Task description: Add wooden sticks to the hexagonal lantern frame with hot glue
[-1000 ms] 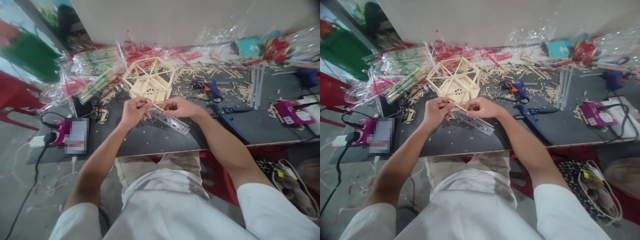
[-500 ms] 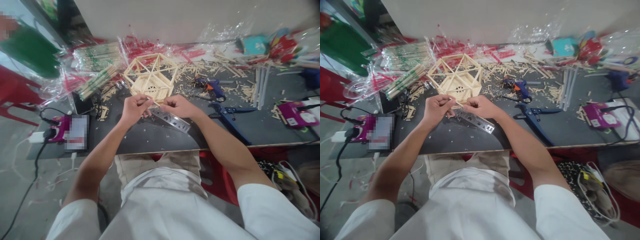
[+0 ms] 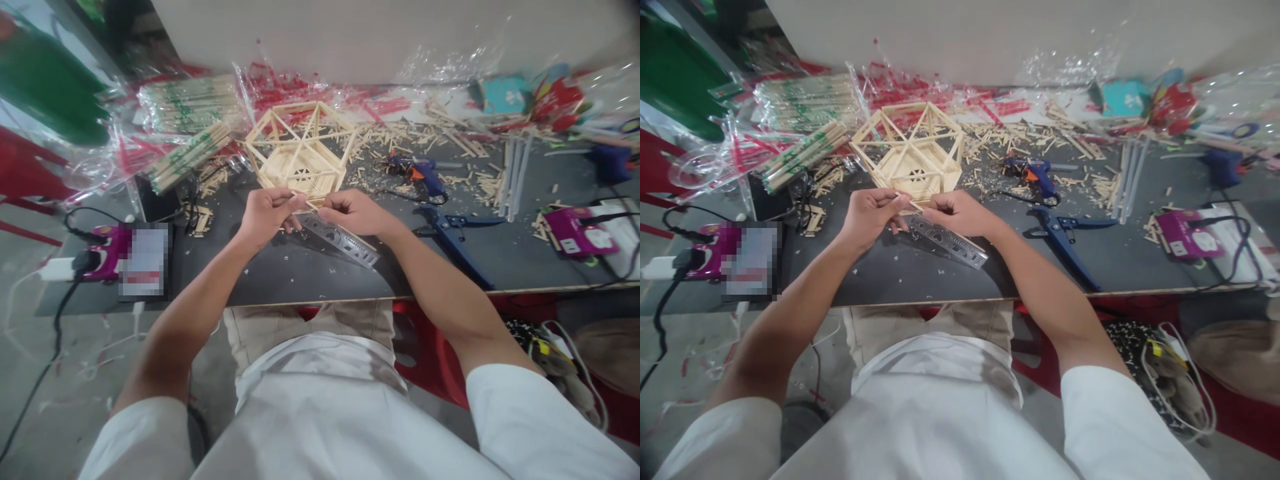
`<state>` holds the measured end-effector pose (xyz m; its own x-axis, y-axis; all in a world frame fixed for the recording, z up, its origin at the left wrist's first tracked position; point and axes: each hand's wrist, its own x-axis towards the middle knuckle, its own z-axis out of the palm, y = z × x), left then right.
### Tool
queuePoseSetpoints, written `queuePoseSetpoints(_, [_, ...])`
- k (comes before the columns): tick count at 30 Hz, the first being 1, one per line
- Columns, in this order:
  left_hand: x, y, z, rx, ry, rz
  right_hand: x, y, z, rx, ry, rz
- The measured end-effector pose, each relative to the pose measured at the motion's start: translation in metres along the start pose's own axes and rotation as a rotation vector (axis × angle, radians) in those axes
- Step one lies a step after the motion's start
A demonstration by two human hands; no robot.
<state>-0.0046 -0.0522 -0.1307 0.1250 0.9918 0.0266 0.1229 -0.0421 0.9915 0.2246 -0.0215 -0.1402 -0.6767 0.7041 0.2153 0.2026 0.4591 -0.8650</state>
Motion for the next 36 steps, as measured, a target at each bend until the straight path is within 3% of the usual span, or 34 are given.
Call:
queuePoseSetpoints(9, [-0.001, -0.002, 0.001, -0.01, 0.003, 0.03, -0.001, -0.004, -0.002, -0.017, -0.042, -0.007])
queuePoseSetpoints(27, [-0.001, -0.004, 0.0, 0.035, 0.015, 0.057, -0.002, -0.002, 0.001, 0.013, -0.001, 0.028])
queuePoseSetpoints(32, [0.002, -0.007, -0.003, 0.05, 0.103, 0.171, -0.003, -0.006, -0.007, 0.054, 0.061, 0.071])
queuePoseSetpoints(36, [0.003, -0.006, -0.004, 0.075, 0.161, 0.179, -0.004, -0.01, -0.011, -0.008, 0.112, 0.107])
